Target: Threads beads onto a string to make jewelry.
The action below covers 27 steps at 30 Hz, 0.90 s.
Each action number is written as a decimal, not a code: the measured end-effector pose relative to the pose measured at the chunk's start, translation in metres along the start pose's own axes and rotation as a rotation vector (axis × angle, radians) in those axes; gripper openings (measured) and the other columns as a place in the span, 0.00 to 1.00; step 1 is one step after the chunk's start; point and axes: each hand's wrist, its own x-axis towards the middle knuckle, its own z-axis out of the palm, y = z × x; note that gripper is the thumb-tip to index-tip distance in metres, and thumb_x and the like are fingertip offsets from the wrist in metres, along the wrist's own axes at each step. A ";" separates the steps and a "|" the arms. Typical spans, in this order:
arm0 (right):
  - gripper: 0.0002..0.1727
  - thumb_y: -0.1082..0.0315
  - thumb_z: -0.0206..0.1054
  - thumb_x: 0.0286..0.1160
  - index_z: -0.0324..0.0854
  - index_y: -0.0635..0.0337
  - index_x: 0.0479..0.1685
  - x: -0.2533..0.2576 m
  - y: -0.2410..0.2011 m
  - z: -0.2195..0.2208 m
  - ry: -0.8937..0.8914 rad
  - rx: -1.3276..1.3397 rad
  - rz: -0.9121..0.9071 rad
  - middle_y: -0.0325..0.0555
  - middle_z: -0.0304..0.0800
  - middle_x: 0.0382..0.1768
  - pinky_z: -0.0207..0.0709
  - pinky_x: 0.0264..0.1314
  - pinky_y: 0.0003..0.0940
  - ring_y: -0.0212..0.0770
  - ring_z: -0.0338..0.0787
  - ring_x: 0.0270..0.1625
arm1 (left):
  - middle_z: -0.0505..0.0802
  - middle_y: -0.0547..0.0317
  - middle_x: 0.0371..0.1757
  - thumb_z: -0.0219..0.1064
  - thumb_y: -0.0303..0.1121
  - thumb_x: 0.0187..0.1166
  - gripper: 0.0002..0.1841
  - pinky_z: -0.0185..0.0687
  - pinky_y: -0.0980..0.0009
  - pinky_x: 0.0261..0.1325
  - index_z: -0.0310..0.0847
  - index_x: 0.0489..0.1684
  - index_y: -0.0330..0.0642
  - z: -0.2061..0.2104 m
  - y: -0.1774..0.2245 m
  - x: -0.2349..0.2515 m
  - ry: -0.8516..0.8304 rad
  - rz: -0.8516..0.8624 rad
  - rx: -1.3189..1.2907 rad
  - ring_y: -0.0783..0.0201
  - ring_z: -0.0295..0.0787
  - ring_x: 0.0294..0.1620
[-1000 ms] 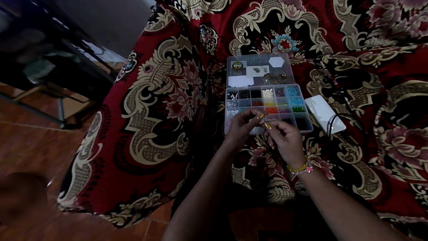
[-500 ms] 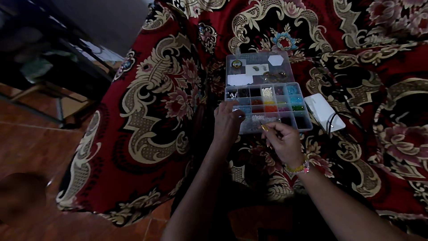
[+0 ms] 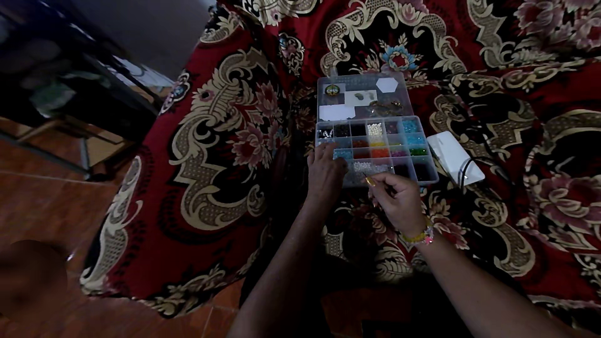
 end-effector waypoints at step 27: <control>0.08 0.74 0.63 0.78 0.89 0.66 0.38 0.005 -0.009 -0.002 0.090 0.172 0.242 0.33 0.89 0.24 0.79 0.23 0.17 0.21 0.82 0.20 | 0.92 0.63 0.42 0.48 0.26 0.91 0.12 0.87 0.72 0.52 0.81 0.46 0.41 -0.003 0.024 -0.002 -0.438 -0.479 -1.770 0.70 0.89 0.41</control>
